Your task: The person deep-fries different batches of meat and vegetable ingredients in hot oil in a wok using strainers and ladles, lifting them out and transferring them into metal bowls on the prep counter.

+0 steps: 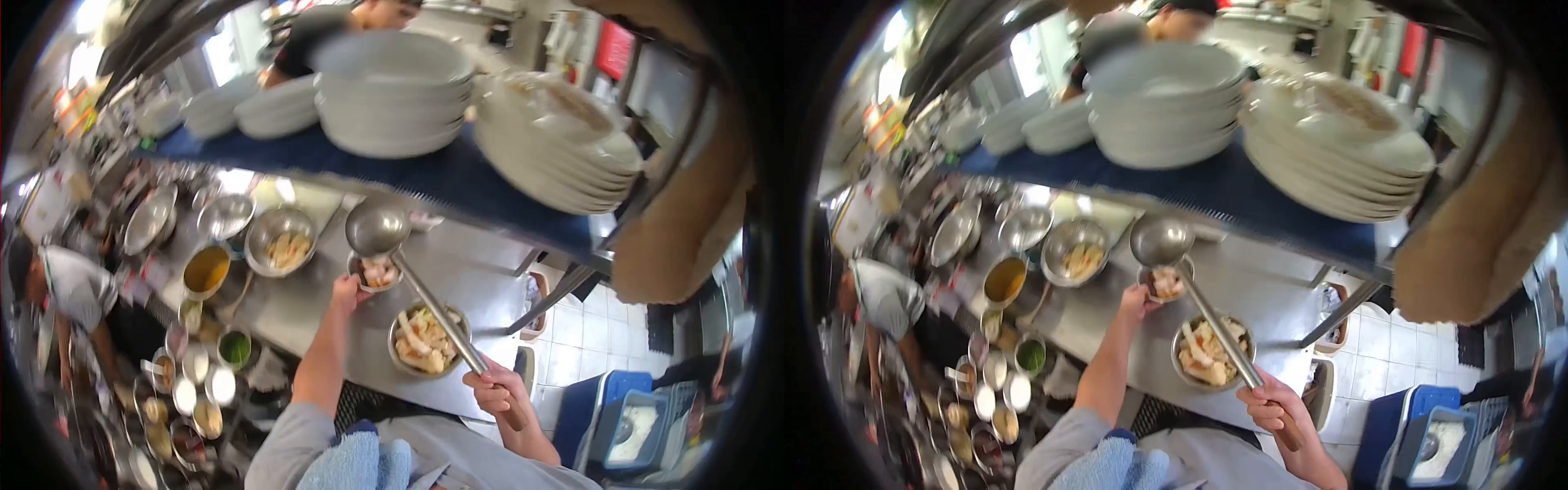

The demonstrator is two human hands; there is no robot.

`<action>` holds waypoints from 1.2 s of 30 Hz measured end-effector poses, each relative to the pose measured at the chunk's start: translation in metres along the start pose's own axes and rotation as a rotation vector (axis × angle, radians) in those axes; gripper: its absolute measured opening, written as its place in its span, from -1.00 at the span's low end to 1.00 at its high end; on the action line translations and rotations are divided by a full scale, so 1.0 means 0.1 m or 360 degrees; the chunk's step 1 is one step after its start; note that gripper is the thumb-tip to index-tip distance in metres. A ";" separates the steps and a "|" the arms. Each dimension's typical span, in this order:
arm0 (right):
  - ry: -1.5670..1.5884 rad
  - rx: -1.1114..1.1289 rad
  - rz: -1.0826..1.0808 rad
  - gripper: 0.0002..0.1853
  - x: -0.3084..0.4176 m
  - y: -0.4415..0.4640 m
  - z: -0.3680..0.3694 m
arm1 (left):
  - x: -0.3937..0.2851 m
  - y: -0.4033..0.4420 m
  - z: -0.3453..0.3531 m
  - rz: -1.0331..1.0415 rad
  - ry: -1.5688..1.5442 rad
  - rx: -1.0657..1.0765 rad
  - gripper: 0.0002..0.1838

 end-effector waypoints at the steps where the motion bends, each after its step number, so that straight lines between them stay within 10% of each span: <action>1: 0.0014 0.0027 0.0066 -0.38 -0.01 -0.01 -0.04 | -0.06 -0.17 -0.15 0.0068 -0.0069 -0.0055 -0.71; 13: -0.0193 0.0112 0.1143 -0.25 -0.78 0.46 0.00 | 0.26 -4.26 -2.31 0.0447 -0.0329 -0.1347 -0.84; 25: -0.0184 0.0042 0.2645 -0.27 -3.92 0.32 0.45 | 0.70 -9.98 -2.04 0.1160 -0.0257 -0.3326 -0.96; 30: -0.0660 0.0620 0.2923 -0.43 -5.90 -0.30 0.80 | 0.70 -11.80 -2.43 0.0552 0.0419 -0.4008 -0.82; 36: -0.1534 0.1401 0.2586 -0.50 -7.56 -1.08 0.81 | 0.68 -12.11 -3.10 -0.0383 0.1461 -0.4164 -0.88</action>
Point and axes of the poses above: each hand's wrist, its own y-axis towards the middle knuckle, its own z-axis out of the palm, x = y × z, the point moved 8 cm from there along y, towards the middle knuckle, and after that the axes turned 3 degrees about y, right-handed, at the moved point
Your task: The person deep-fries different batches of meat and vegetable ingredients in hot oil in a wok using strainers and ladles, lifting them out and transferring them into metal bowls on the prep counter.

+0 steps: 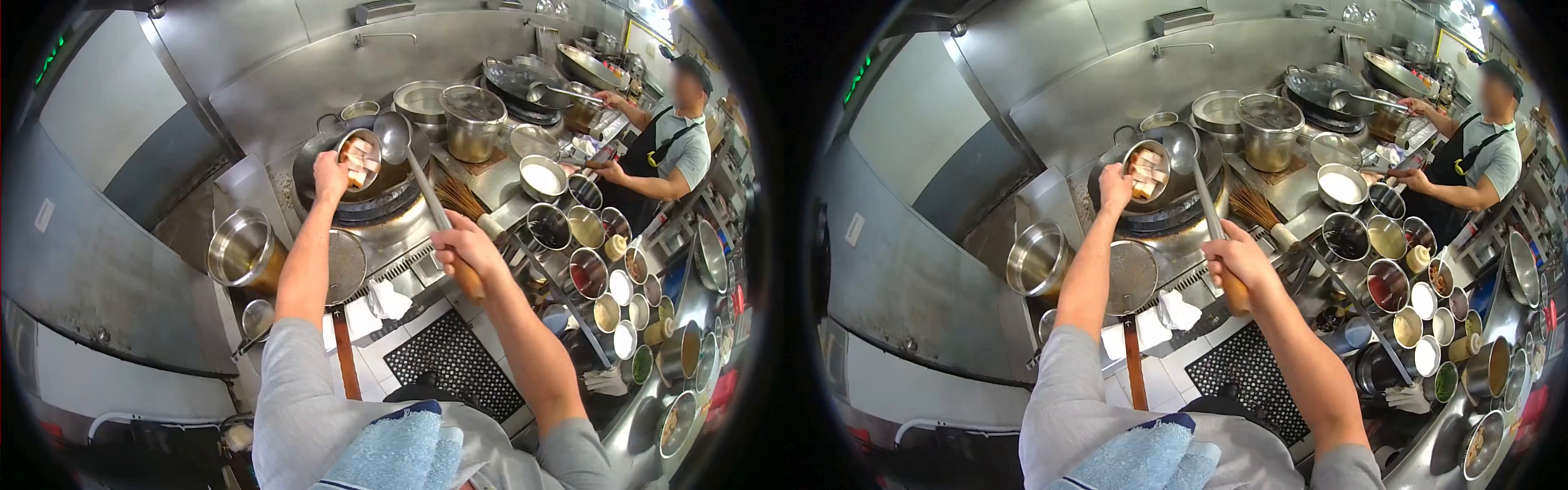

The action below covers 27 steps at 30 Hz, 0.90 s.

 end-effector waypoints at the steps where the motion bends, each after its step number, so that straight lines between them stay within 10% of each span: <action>1: -0.0063 -0.0016 0.0003 -0.51 -0.04 0.14 0.03 | -0.06 -0.01 0.05 0.0076 0.0031 -0.0018 -0.90; 11: -0.0212 -0.0003 0.0208 -0.47 -0.14 0.08 -0.03 | -0.28 -0.22 0.24 0.0315 0.0315 0.0174 -0.82; 23: -0.1126 -0.0232 -0.0224 -0.27 -0.08 -0.30 -0.45 | -0.20 -0.42 -1.15 0.0325 0.0248 -0.0616 -0.81; 25: -0.0656 -0.0082 -0.0102 -0.30 -0.02 -0.61 -0.40 | -0.09 -0.66 -1.56 0.0022 0.0275 -0.0610 -0.79; 27: 0.0166 0.0163 -0.0223 -0.46 0.02 -0.97 -0.34 | 0.36 -1.14 -1.49 -0.0818 -0.1268 -0.0393 -0.69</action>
Point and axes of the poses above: each hand's wrist, its own y-axis towards the middle knuckle, its own z-axis out of the palm, x = y × z, the point moved 8 cm from there along y, towards the middle knuckle, and after that the axes turned 3 degrees about y, right-handed, at the moved point
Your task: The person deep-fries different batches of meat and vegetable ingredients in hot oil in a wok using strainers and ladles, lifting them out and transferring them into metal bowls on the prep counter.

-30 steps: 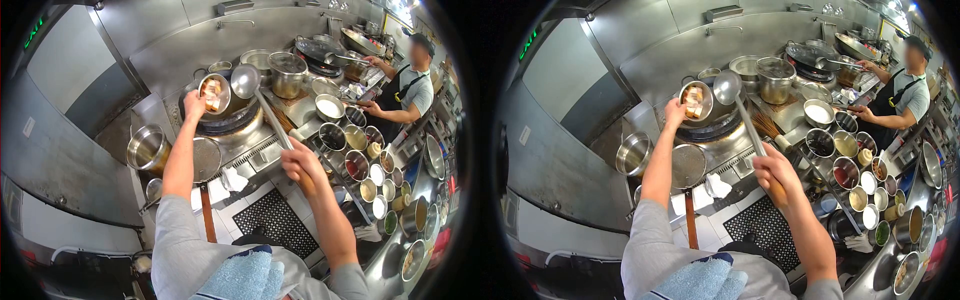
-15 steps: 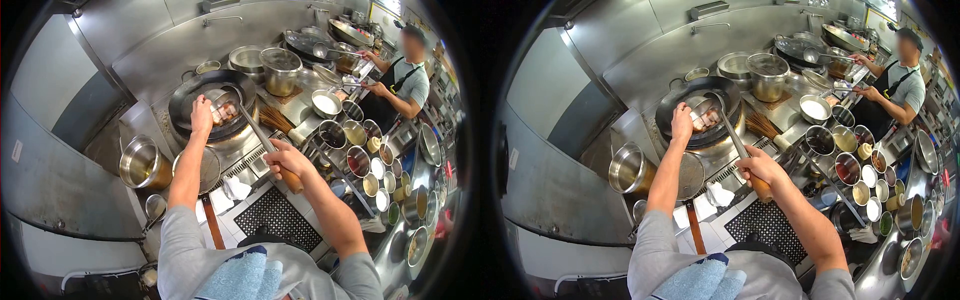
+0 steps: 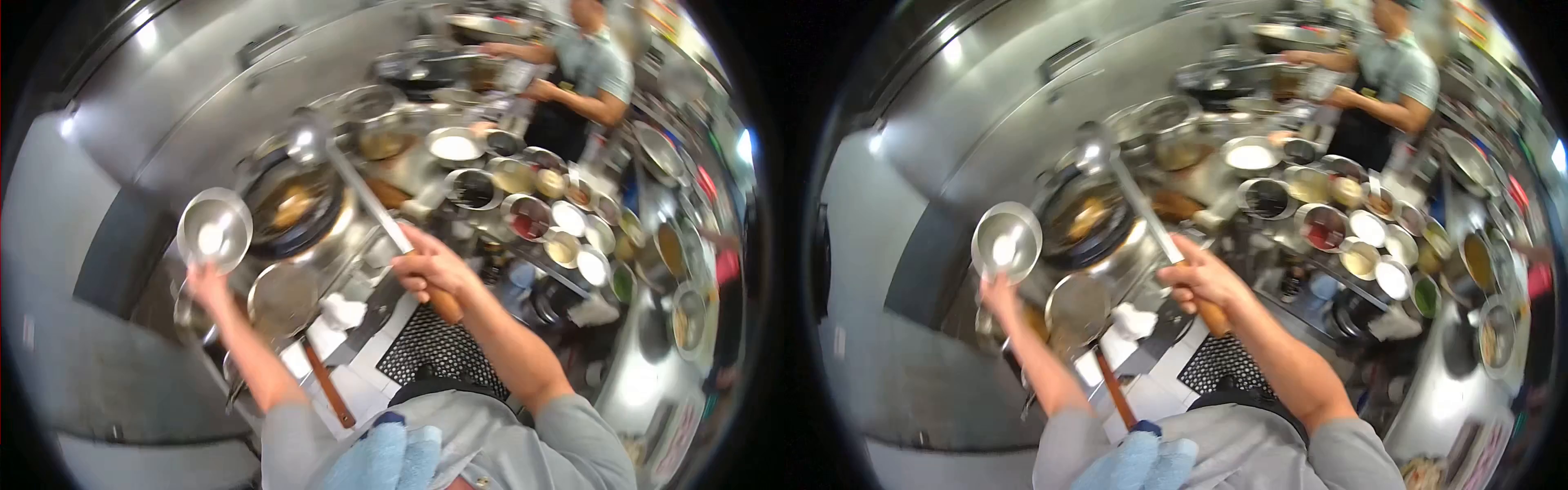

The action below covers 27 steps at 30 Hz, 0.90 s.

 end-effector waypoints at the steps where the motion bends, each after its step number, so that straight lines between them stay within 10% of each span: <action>1: 0.0355 0.0065 0.0040 -0.57 0.02 -0.23 0.00 | 0.06 -0.27 -0.10 -0.0131 0.0126 -0.0005 -0.63; 8: 0.1250 0.0526 -0.0061 -0.82 -0.04 -1.77 -0.10 | 0.85 -4.16 1.80 -0.1294 -0.0191 0.2172 -0.68; 13: 0.1054 0.0300 -0.0103 -0.84 -0.08 -2.52 -0.23 | 0.86 -7.05 2.50 -0.1289 0.0227 0.3325 -0.77; 20: 0.0903 -0.0130 -0.0062 -0.59 -0.03 -3.17 -0.44 | 0.05 -8.79 2.58 -0.1520 -0.0471 0.3741 -0.72; 23: 0.1071 0.0008 -0.0079 -0.44 -0.02 -3.21 -0.53 | 0.18 -8.65 2.43 -0.0295 -0.0243 0.3978 -0.75; 26: 0.1307 0.0091 -0.0081 -0.43 -0.04 -3.15 -0.61 | 1.13 -8.32 2.38 -0.0957 -0.0556 0.3818 -0.77; 27: 0.1391 0.0095 -0.0063 -0.44 -0.08 -3.10 -0.65 | 0.77 -7.62 2.33 -0.0117 -0.0590 0.3523 -0.76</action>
Point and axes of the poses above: each hand's wrist, its own y-axis towards the middle knuckle, its own z-axis out of the palm, x = y × z, the point moved 8 cm from there along y, towards the middle knuckle, and after that the axes turned 3 degrees about y, right-handed, at the moved point
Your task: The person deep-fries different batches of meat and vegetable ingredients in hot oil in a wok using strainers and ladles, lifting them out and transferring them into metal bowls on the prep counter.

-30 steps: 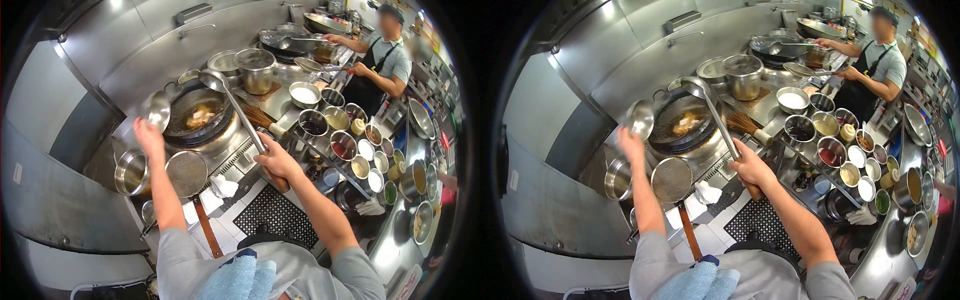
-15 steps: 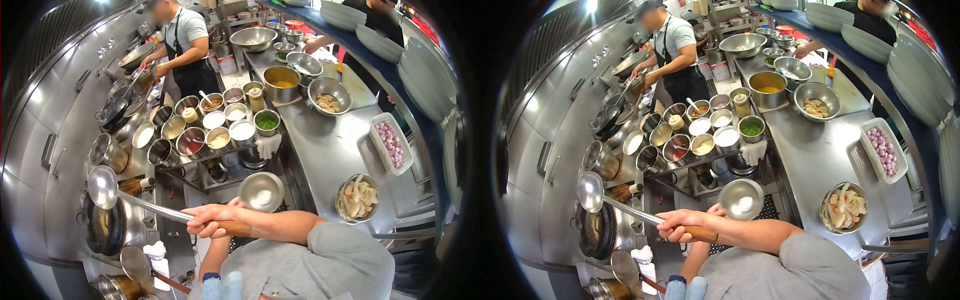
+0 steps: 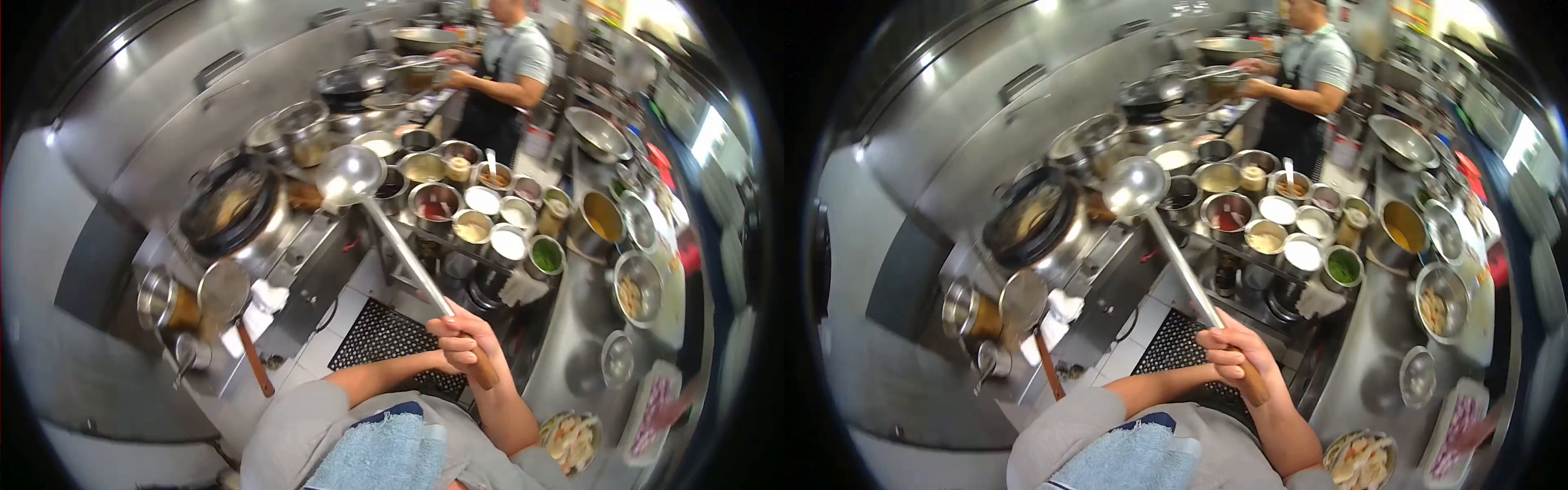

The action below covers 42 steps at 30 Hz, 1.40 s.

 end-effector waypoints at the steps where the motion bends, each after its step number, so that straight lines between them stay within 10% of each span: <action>1: 0.0086 -0.0010 0.0024 -0.45 -0.01 0.07 -0.05 | 0.09 -0.40 -0.28 -0.0202 0.0061 -0.0168 -0.77; 9: 0.0141 -0.0001 0.0463 -0.50 -0.46 1.33 0.06 | -0.47 -3.16 -1.43 -0.1274 -0.0075 -0.1419 -0.74; 12: -0.0186 0.0030 0.0606 -0.63 -0.79 2.06 0.07 | -0.79 -3.63 -1.46 -0.0617 0.0244 -0.1875 -0.69; 21: -0.1751 0.0292 0.0591 -0.44 -2.72 4.03 0.22 | -1.27 -4.56 -0.97 -0.0610 0.0125 -0.2274 -0.75; 29: -0.3433 0.0748 -0.0181 -0.33 -4.18 5.18 -0.39 | -1.32 -5.57 -0.14 -0.0569 0.0030 -0.3478 -0.80; 42: -0.3663 0.0537 0.0228 -0.36 -4.45 5.16 -0.57 | -0.45 -5.43 -0.74 -0.0103 -0.1264 -0.3043 -0.62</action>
Point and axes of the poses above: each hand's wrist, its own y-axis towards the middle knuckle, its own z-axis out of the palm, x = y × z, the point moved 8 cm from there along y, towards the middle knuckle, and after that the axes turned 3 degrees about y, right-handed, at the moved point
